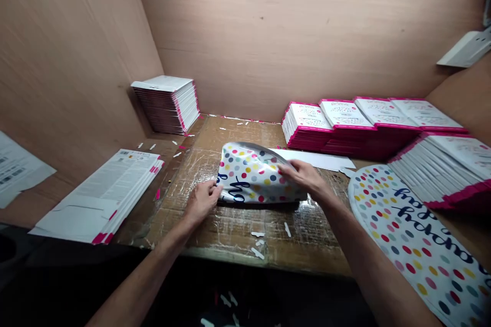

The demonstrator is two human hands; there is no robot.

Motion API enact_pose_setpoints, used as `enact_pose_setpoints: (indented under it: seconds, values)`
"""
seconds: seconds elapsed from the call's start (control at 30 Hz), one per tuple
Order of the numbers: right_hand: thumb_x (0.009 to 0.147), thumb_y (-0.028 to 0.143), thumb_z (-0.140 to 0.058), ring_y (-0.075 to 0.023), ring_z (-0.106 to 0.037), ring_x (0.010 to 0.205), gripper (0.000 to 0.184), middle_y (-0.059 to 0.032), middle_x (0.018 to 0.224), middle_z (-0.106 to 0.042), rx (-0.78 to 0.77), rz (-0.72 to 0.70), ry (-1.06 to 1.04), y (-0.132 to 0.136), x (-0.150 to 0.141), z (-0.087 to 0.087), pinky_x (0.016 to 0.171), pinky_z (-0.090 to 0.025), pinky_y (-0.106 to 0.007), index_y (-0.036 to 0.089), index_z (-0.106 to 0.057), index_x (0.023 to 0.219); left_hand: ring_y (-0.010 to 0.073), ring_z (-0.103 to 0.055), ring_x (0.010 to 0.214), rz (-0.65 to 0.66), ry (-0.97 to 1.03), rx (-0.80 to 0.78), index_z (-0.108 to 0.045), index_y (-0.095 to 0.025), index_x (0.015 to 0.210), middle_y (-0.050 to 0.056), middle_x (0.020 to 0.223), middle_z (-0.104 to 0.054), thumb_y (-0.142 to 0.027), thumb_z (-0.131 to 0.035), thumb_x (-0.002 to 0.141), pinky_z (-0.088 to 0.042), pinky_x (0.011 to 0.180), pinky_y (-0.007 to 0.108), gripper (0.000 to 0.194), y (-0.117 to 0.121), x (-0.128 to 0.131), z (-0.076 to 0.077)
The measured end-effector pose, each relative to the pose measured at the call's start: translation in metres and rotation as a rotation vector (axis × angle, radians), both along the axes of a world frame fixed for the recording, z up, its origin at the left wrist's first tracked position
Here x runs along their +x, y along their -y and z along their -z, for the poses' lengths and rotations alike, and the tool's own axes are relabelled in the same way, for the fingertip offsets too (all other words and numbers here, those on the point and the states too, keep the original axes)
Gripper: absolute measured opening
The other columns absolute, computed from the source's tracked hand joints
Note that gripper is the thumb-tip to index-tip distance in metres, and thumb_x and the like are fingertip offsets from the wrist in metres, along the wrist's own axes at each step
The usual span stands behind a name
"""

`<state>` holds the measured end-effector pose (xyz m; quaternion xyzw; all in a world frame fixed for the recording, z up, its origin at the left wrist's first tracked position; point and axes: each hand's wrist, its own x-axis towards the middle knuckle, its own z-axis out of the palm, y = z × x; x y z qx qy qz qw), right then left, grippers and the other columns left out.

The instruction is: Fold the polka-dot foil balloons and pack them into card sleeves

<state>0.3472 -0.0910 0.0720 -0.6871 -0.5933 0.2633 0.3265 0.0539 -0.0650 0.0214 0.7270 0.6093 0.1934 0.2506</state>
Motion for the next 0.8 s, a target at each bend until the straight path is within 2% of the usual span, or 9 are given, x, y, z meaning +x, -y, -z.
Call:
enact_pose_setpoints:
  seconds: [0.1,0.2,0.3,0.4,0.5,0.57,0.63,0.73,0.8]
  values:
    - [0.079,0.069,-0.051,-0.0182,-0.057,0.065,0.053,-0.0041,0.073,-0.066,0.01,0.061,-0.093,0.017,0.014,0.036,0.055,-0.041,-0.027,0.018,-0.064,0.079,0.0175,-0.063,0.071,-0.067,-0.023,0.007,-0.067,-0.017,0.094,0.002,0.074,-0.069,-0.031,-0.049,0.087,-0.041,0.062,0.025,0.023,-0.01,0.008,0.008]
    - [0.083,0.065,-0.046,-0.0181,-0.051,0.056,0.048,-0.0023,0.059,-0.058,0.064,0.138,0.101,0.025,0.018,0.065,0.052,-0.036,-0.029,0.021,-0.056,0.064,0.0195,-0.066,0.076,-0.117,-0.046,0.009,-0.064,-0.016,0.11,0.003,0.076,-0.07,-0.03,-0.051,0.088,-0.043,0.066,0.027,0.03,-0.014,0.011,0.01]
    - [0.085,0.051,-0.046,-0.0207,-0.055,0.059,0.037,-0.0037,0.061,-0.061,0.081,0.209,0.321,0.016,0.015,0.076,0.056,-0.037,-0.03,0.022,-0.059,0.067,0.0219,-0.068,0.082,-0.154,-0.078,0.021,-0.058,-0.014,0.121,0.006,0.082,-0.072,-0.032,-0.052,0.088,-0.047,0.073,0.03,0.038,-0.011,0.015,0.005]
    - [0.086,0.04,-0.046,-0.0232,-0.061,0.069,0.029,-0.0071,0.071,-0.067,0.047,0.24,0.422,0.006,0.013,0.077,0.062,-0.041,-0.03,0.02,-0.065,0.078,0.0263,-0.067,0.1,-0.158,-0.148,0.24,-0.053,-0.011,0.128,0.016,0.112,-0.069,-0.031,-0.048,0.092,-0.05,0.084,0.036,0.042,-0.004,0.024,-0.001]
    - [0.089,0.035,-0.044,-0.0242,-0.064,0.074,0.03,-0.0094,0.077,-0.07,-0.013,0.232,0.472,0.007,0.012,0.075,0.066,-0.044,-0.031,0.018,-0.067,0.085,0.0318,-0.048,0.133,0.024,-0.234,0.496,-0.05,-0.009,0.135,0.022,0.142,-0.052,-0.036,-0.041,0.096,-0.042,0.104,0.044,0.048,0.0,0.036,0.001]
    - [0.092,0.035,-0.042,-0.0253,-0.065,0.078,0.033,-0.0113,0.083,-0.071,-0.022,0.23,0.485,0.016,0.008,0.07,0.071,-0.046,-0.033,0.015,-0.068,0.096,0.0349,-0.034,0.143,0.177,-0.329,0.481,-0.048,-0.008,0.139,0.021,0.149,-0.045,-0.042,-0.039,0.097,-0.031,0.113,0.051,0.055,-0.002,0.044,0.01]
    - [0.092,0.039,-0.044,-0.0286,-0.064,0.094,0.042,-0.0171,0.105,-0.069,0.077,0.219,0.558,0.027,0.0,0.062,0.081,-0.048,-0.037,0.011,-0.063,0.117,0.0377,-0.031,0.144,0.238,-0.422,0.397,-0.047,-0.006,0.141,0.021,0.151,-0.042,-0.047,-0.037,0.097,-0.025,0.115,0.056,0.061,-0.006,0.049,0.02]
    - [0.089,0.038,-0.055,-0.0321,-0.05,0.124,0.054,-0.0202,0.139,-0.052,0.242,-0.058,0.785,0.039,-0.015,0.046,0.102,-0.04,-0.043,0.012,-0.051,0.136,0.0376,-0.029,0.144,0.244,-0.471,0.358,-0.043,-0.007,0.145,0.019,0.154,-0.037,-0.047,-0.035,0.097,-0.022,0.116,0.056,0.063,-0.014,0.049,0.029]
    - [0.088,0.024,-0.055,-0.0311,-0.053,0.121,0.039,-0.0184,0.134,-0.057,0.155,-0.277,0.899,0.039,-0.027,0.038,0.102,-0.04,-0.043,0.014,-0.059,0.126,0.0368,-0.028,0.145,0.261,-0.463,0.344,-0.043,-0.01,0.146,0.018,0.154,-0.037,-0.047,-0.035,0.097,-0.022,0.116,0.057,0.062,-0.015,0.047,0.026]
